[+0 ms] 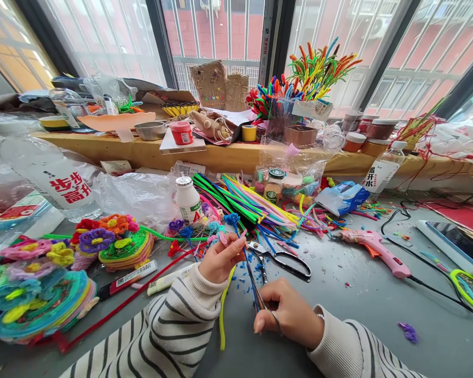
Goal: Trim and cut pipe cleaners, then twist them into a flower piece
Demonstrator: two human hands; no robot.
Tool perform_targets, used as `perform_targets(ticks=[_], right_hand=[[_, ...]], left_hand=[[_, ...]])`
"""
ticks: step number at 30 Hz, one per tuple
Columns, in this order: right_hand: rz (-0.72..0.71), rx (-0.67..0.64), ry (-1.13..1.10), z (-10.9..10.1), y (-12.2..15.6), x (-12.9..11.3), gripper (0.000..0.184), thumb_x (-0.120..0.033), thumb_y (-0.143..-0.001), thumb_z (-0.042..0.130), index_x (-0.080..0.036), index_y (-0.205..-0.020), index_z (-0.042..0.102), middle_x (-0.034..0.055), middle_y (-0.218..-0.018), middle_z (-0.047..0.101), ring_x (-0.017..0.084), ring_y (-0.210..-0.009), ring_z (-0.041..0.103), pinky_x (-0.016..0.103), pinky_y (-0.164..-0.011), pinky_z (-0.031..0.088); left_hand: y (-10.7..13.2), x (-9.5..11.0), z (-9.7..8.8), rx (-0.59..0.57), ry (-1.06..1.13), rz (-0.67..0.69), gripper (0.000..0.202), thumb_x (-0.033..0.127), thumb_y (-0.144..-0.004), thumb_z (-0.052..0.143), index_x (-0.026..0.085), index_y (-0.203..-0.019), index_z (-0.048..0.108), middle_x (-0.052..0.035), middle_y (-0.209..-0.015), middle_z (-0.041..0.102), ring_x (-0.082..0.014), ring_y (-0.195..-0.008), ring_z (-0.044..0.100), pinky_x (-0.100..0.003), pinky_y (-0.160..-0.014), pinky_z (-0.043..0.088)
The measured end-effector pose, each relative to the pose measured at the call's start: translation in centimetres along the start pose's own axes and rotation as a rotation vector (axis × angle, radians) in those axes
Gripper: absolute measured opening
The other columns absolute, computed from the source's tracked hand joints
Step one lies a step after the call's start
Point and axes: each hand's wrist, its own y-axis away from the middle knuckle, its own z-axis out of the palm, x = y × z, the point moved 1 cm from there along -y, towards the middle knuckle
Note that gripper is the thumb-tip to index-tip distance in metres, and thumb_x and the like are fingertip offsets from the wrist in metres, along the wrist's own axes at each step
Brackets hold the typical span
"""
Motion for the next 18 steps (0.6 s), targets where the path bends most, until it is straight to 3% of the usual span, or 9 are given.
perform_targets(ticks=[7,13,18], right_hand=[[0.020,-0.018,-0.007,0.00,0.08,-0.17,0.063,-0.072,-0.058,0.034,-0.013,-0.037,0.038,-0.0056,-0.037,0.026,0.004,-0.039,0.023,0.020,-0.036,0.015],[0.014,-0.006,-0.015,0.02,0.10,-0.10,0.062,-0.071,-0.057,0.039,-0.013,-0.036,0.035,-0.0056,-0.035,0.026,0.004,-0.038,0.022,0.019,-0.036,0.016],[0.013,-0.021,-0.022,-0.01,0.08,0.00,0.064,-0.073,-0.057,0.034,-0.012,-0.038,0.040,-0.0043,-0.037,0.030,0.005,-0.038,0.025,0.019,-0.037,0.017]], left_hand=[[-0.02,0.07,0.03,0.002,0.011,0.016,0.020,0.026,-0.050,0.070,0.014,-0.052,0.054,0.0034,-0.056,0.055,-0.0049,-0.048,0.049,-0.015,-0.047,0.042],[0.07,0.23,0.02,0.016,-0.009,0.036,0.018,0.029,-0.052,0.068,0.014,-0.055,0.059,0.0018,-0.058,0.055,-0.0050,-0.050,0.048,-0.015,-0.047,0.042],[0.12,0.26,0.02,0.035,0.008,0.033,0.015,0.026,-0.051,0.069,0.014,-0.057,0.062,0.0030,-0.055,0.054,-0.0041,-0.050,0.049,-0.013,-0.048,0.042]])
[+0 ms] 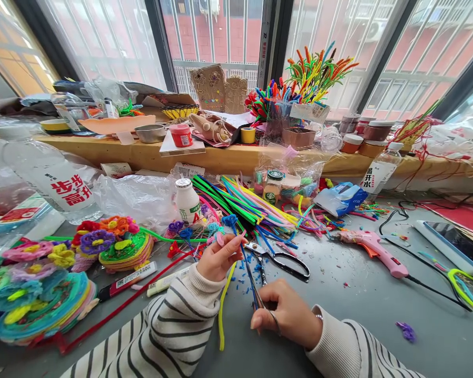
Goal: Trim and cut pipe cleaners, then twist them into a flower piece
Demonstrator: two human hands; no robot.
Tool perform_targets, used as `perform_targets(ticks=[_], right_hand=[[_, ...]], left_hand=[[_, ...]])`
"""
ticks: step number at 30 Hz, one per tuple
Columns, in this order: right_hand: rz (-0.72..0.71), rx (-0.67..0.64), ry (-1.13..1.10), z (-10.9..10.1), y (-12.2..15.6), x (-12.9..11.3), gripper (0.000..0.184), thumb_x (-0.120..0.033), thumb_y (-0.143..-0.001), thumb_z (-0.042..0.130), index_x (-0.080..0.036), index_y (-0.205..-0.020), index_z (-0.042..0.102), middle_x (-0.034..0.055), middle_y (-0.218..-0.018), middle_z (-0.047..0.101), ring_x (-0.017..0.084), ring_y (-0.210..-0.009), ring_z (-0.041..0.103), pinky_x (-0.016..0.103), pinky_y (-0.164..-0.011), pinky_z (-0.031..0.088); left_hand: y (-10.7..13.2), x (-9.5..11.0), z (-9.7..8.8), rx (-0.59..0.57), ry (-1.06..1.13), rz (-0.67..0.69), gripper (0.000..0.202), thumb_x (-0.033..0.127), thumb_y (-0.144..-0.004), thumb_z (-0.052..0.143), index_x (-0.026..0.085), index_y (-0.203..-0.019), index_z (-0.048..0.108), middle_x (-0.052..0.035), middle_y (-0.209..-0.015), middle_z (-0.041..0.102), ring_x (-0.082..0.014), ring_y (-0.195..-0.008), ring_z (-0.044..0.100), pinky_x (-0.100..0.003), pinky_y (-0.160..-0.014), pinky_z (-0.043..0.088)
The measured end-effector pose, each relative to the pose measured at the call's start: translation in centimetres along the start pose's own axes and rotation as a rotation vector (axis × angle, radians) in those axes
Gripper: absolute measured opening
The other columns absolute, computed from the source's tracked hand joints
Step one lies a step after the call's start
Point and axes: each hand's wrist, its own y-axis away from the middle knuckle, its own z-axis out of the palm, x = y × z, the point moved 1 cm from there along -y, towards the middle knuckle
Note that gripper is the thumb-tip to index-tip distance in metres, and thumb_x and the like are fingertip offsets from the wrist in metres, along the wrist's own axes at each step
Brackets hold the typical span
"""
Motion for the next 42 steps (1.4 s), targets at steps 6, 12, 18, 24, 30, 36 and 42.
perform_targets(ticks=[6,12,18,24,30,36,42], right_hand=[[-0.073,-0.096,-0.038,-0.2,0.0,0.0,0.073,-0.076,-0.058,0.020,-0.011,-0.048,0.052,-0.0025,-0.041,0.035,0.007,-0.041,0.033,0.019,-0.040,0.023],[-0.055,-0.155,-0.025,-0.3,0.1,-0.2,0.072,-0.075,-0.059,0.024,-0.010,-0.050,0.053,-0.0014,-0.045,0.039,0.007,-0.043,0.036,0.019,-0.043,0.028],[-0.081,-0.259,-0.068,-0.8,0.0,-0.2,0.075,-0.076,-0.058,0.023,-0.009,-0.053,0.055,-0.0006,-0.045,0.042,0.008,-0.043,0.037,0.019,-0.042,0.027],[-0.107,-0.301,-0.080,-1.1,-0.1,-0.4,0.075,-0.076,-0.057,0.022,-0.009,-0.055,0.056,-0.0014,-0.045,0.042,0.007,-0.043,0.036,0.019,-0.042,0.028],[-0.146,-0.303,-0.074,-1.1,0.1,-0.5,0.075,-0.072,-0.063,0.018,-0.009,-0.059,0.059,-0.0014,-0.048,0.044,0.007,-0.045,0.038,0.019,-0.043,0.028],[-0.135,-0.304,-0.039,-1.0,0.2,-0.4,0.075,-0.072,-0.063,0.018,-0.009,-0.060,0.060,-0.0012,-0.047,0.044,0.007,-0.044,0.038,0.019,-0.042,0.028],[-0.114,-0.287,-0.002,-0.6,0.1,0.7,0.070,-0.071,-0.063,0.023,-0.011,-0.055,0.058,-0.0013,-0.046,0.044,0.007,-0.044,0.039,0.018,-0.042,0.029]], left_hand=[[-0.2,-0.1,-0.1,0.001,0.011,0.006,0.017,0.026,-0.048,0.071,0.015,-0.052,0.059,0.0036,-0.053,0.055,-0.0044,-0.047,0.049,-0.014,-0.045,0.042],[-0.2,-0.2,-0.2,-0.009,0.003,0.007,0.017,0.026,-0.048,0.071,0.015,-0.052,0.059,0.0039,-0.053,0.055,-0.0043,-0.047,0.050,-0.014,-0.045,0.042],[-0.3,0.0,-0.1,0.012,-0.001,0.013,0.018,0.024,-0.047,0.072,0.014,-0.050,0.058,0.0034,-0.053,0.056,-0.0044,-0.047,0.050,-0.014,-0.045,0.041],[-0.1,-0.1,0.3,0.030,-0.078,0.018,0.023,0.029,-0.042,0.073,0.013,-0.046,0.057,0.0028,-0.049,0.056,-0.0043,-0.044,0.048,-0.014,-0.043,0.039],[-0.1,-0.1,0.5,0.026,-0.146,0.035,0.021,0.028,-0.044,0.072,0.013,-0.045,0.057,0.0032,-0.047,0.052,-0.0052,-0.045,0.046,-0.017,-0.044,0.036],[-0.2,-0.1,0.4,-0.023,-0.247,0.098,0.023,0.031,-0.045,0.071,0.014,-0.042,0.056,0.0036,-0.045,0.046,-0.0063,-0.045,0.041,-0.020,-0.043,0.033],[-0.4,-0.6,0.2,-0.028,-0.275,0.201,0.029,0.033,-0.048,0.069,0.015,-0.037,0.050,0.0027,-0.045,0.046,-0.0078,-0.048,0.041,-0.023,-0.048,0.033]])
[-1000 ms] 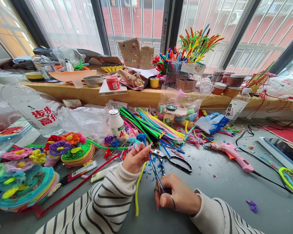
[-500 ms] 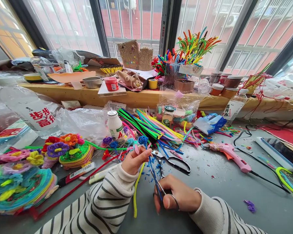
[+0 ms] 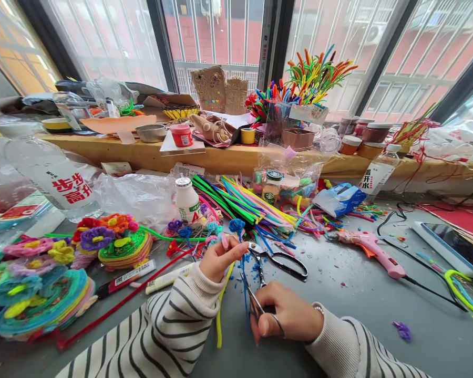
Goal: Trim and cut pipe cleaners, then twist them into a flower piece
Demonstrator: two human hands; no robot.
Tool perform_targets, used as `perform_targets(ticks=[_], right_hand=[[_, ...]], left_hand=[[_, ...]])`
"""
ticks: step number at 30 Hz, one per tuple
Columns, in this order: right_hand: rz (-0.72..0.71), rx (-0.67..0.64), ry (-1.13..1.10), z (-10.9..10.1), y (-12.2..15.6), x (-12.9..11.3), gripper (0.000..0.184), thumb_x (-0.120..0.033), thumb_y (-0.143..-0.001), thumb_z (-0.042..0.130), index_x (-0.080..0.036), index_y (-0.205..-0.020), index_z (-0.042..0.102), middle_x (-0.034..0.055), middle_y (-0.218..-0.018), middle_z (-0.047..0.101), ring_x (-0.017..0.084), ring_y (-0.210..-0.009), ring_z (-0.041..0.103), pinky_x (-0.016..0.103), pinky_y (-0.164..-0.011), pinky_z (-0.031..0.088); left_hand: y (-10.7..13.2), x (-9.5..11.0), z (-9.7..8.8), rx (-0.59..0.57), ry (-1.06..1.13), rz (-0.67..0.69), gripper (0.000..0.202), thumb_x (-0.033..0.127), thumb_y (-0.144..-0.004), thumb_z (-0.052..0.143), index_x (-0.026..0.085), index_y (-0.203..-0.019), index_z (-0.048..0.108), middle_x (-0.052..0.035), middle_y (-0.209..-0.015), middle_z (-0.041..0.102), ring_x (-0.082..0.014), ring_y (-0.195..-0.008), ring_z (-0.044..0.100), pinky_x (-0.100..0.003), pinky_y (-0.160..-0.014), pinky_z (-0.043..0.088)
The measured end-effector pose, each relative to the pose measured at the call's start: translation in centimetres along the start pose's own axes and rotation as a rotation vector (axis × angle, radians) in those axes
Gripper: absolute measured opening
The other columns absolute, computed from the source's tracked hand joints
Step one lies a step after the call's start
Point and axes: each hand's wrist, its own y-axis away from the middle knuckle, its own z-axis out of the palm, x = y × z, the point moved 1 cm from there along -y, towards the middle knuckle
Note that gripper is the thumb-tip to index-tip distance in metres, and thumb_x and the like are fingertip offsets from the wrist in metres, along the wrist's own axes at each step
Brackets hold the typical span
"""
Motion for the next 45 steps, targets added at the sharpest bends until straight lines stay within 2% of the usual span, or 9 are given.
perform_targets(ticks=[4,10,19,23,26,29,34,41,45], right_hand=[[0.021,0.119,0.011,0.2,-0.2,0.0,0.065,-0.072,-0.059,0.029,-0.012,-0.041,0.047,-0.0024,-0.040,0.040,0.007,-0.042,0.036,0.019,-0.040,0.026],[0.032,0.242,0.019,0.2,-0.5,-0.8,0.062,-0.070,-0.058,0.037,-0.014,-0.033,0.038,-0.0048,-0.034,0.030,0.006,-0.039,0.030,0.021,-0.038,0.022],[0.029,0.232,-0.010,0.2,-0.5,-0.8,0.060,-0.068,-0.060,0.039,-0.014,-0.033,0.037,-0.0042,-0.035,0.033,0.006,-0.040,0.032,0.020,-0.039,0.023],[0.034,0.214,-0.023,0.1,-0.4,-0.7,0.063,-0.072,-0.056,0.036,-0.013,-0.034,0.037,-0.0042,-0.037,0.032,0.006,-0.040,0.031,0.020,-0.039,0.022],[0.022,0.155,-0.061,-0.1,-0.2,-0.7,0.069,-0.077,-0.053,0.027,-0.012,-0.039,0.045,-0.0037,-0.039,0.034,0.006,-0.041,0.032,0.020,-0.040,0.023],[-0.007,0.103,-0.087,-0.3,0.0,-1.0,0.076,-0.076,-0.059,0.017,-0.011,-0.049,0.055,-0.0031,-0.040,0.037,0.007,-0.040,0.034,0.020,-0.040,0.025],[0.007,0.068,-0.051,-0.2,0.0,-1.1,0.079,-0.075,-0.059,0.015,-0.010,-0.054,0.058,-0.0016,-0.044,0.041,0.007,-0.042,0.037,0.019,-0.041,0.027],[0.039,0.142,-0.068,0.0,-0.1,-0.6,0.070,-0.076,-0.055,0.025,-0.011,-0.045,0.050,-0.0018,-0.043,0.040,0.007,-0.043,0.036,0.019,-0.041,0.026],[0.037,0.226,-0.080,0.1,-0.3,-0.3,0.066,-0.075,-0.054,0.030,-0.012,-0.039,0.043,-0.0031,-0.041,0.036,0.006,-0.043,0.031,0.019,-0.039,0.023]], left_hand=[[-0.1,-0.2,-0.2,-0.029,0.014,-0.037,0.028,0.032,-0.048,0.070,0.014,-0.038,0.051,0.0027,-0.046,0.047,-0.0074,-0.048,0.042,-0.023,-0.048,0.033],[0.0,-0.1,-0.3,0.032,0.136,-0.116,0.019,0.028,-0.047,0.071,0.013,-0.049,0.058,0.0035,-0.049,0.050,-0.0057,-0.046,0.045,-0.019,-0.044,0.034],[0.0,0.2,-0.9,0.072,0.285,-0.276,0.010,0.022,-0.054,0.068,0.014,-0.057,0.062,0.0008,-0.056,0.058,-0.0052,-0.048,0.050,-0.015,-0.047,0.043],[-0.2,0.3,-0.8,0.113,0.327,-0.303,0.010,0.017,-0.051,0.070,0.014,-0.053,0.060,0.0018,-0.060,0.060,-0.0045,-0.046,0.050,-0.015,-0.044,0.043],[-0.3,0.4,-0.7,0.139,0.318,-0.330,0.011,0.015,-0.051,0.070,0.013,-0.049,0.059,0.0028,-0.052,0.057,-0.0041,-0.043,0.049,-0.014,-0.041,0.041],[-0.1,0.5,-0.4,0.113,0.302,-0.330,0.011,0.016,-0.052,0.069,0.013,-0.048,0.059,0.0026,-0.051,0.056,-0.0039,-0.044,0.049,-0.014,-0.042,0.042],[0.3,0.4,-0.1,0.059,0.297,-0.318,0.014,0.020,-0.045,0.073,0.013,-0.049,0.061,0.0015,-0.054,0.059,-0.0047,-0.045,0.050,-0.016,-0.045,0.042],[0.4,-0.1,0.2,0.042,0.285,-0.310,0.025,0.027,-0.033,0.075,0.013,-0.047,0.059,0.0022,-0.049,0.059,-0.0048,-0.043,0.050,-0.015,-0.042,0.039],[0.5,0.0,0.2,0.064,0.310,-0.298,0.023,0.024,-0.039,0.074,0.014,-0.049,0.056,0.0030,-0.053,0.061,-0.0051,-0.046,0.051,-0.015,-0.045,0.040]])
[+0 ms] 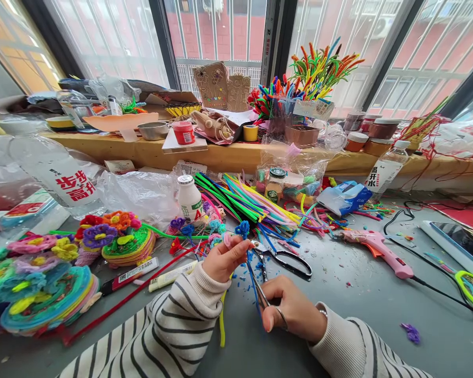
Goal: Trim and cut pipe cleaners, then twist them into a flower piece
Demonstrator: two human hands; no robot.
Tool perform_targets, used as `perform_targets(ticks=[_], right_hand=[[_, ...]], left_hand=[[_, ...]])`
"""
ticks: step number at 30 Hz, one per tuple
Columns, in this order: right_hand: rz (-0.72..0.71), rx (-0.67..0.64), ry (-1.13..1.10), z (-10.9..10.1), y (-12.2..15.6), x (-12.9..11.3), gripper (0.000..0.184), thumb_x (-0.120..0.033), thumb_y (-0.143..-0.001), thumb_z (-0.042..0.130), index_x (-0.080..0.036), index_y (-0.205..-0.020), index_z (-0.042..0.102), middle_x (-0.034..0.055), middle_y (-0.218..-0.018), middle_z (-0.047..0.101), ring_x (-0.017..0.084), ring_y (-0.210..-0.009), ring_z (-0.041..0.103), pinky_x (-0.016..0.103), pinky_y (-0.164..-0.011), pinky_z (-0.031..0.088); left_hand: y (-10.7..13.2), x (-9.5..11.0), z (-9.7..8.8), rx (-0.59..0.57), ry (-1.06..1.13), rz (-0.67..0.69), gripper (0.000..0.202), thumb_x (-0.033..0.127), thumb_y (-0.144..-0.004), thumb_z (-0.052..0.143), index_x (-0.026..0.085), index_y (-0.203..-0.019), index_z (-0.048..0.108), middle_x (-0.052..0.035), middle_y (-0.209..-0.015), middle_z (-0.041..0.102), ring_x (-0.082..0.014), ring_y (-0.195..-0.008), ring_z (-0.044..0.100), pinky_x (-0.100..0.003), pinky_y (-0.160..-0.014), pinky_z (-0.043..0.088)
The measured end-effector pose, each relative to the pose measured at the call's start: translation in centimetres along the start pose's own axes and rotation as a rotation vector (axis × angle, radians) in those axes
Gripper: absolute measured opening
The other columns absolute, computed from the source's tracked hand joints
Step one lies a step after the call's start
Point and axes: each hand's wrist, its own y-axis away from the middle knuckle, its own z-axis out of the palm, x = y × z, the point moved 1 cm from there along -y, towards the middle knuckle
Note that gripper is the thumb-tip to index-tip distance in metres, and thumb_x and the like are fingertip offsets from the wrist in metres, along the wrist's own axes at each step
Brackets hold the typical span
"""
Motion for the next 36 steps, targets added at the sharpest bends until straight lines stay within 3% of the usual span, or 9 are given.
perform_targets(ticks=[4,16,20,25,30,36], right_hand=[[0.002,0.094,0.009,0.1,-0.2,-0.2,0.062,-0.071,-0.057,0.037,-0.013,-0.035,0.038,-0.0041,-0.037,0.033,0.005,-0.040,0.027,0.019,-0.038,0.021],[0.000,0.191,0.066,0.4,-0.4,-0.6,0.064,-0.072,-0.056,0.038,-0.013,-0.031,0.037,-0.0024,-0.034,0.034,0.006,-0.038,0.030,0.020,-0.038,0.022],[0.057,0.269,0.095,-0.1,-0.4,-0.4,0.065,-0.075,-0.054,0.035,-0.014,-0.032,0.039,-0.0034,-0.035,0.030,0.007,-0.039,0.028,0.020,-0.039,0.023],[0.065,0.320,0.111,-0.5,-0.3,-0.2,0.066,-0.076,-0.053,0.035,-0.013,-0.032,0.043,-0.0029,-0.034,0.030,0.007,-0.039,0.028,0.021,-0.040,0.026],[0.065,0.317,0.101,-0.3,-0.2,0.1,0.065,-0.075,-0.053,0.036,-0.013,-0.033,0.043,-0.0032,-0.034,0.030,0.007,-0.038,0.028,0.021,-0.039,0.025],[-0.006,0.219,0.029,-0.3,0.1,-0.4,0.070,-0.076,-0.057,0.026,-0.011,-0.038,0.048,-0.0021,-0.037,0.034,0.007,-0.040,0.032,0.021,-0.042,0.027]], left_hand=[[0.1,0.3,-0.2,0.022,0.025,0.008,0.021,0.022,-0.044,0.073,0.015,-0.053,0.057,0.0031,-0.059,0.062,-0.0041,-0.048,0.052,-0.014,-0.048,0.042],[0.0,0.6,-0.1,0.036,-0.086,0.073,0.026,0.028,-0.043,0.073,0.014,-0.060,0.059,0.0029,-0.055,0.056,-0.0053,-0.048,0.049,-0.018,-0.048,0.039],[0.3,0.7,0.2,-0.098,-0.358,0.176,0.031,0.040,-0.050,0.066,0.012,-0.059,0.055,0.0022,-0.054,0.050,-0.0066,-0.048,0.044,-0.021,-0.048,0.036],[1.1,0.3,0.8,-0.299,-0.727,0.238,0.029,0.040,-0.061,0.057,0.013,-0.055,0.047,0.0024,-0.054,0.043,-0.0087,-0.052,0.039,-0.024,-0.050,0.031],[1.1,0.1,0.8,-0.391,-0.763,0.291,0.025,0.035,-0.067,0.052,0.014,-0.056,0.043,0.0029,-0.056,0.040,-0.0089,-0.054,0.036,-0.025,-0.052,0.031],[1.2,0.4,0.8,-0.479,-0.739,0.311,0.022,0.029,-0.068,0.053,0.014,-0.055,0.045,0.0022,-0.057,0.041,-0.0091,-0.055,0.039,-0.024,-0.054,0.032]])
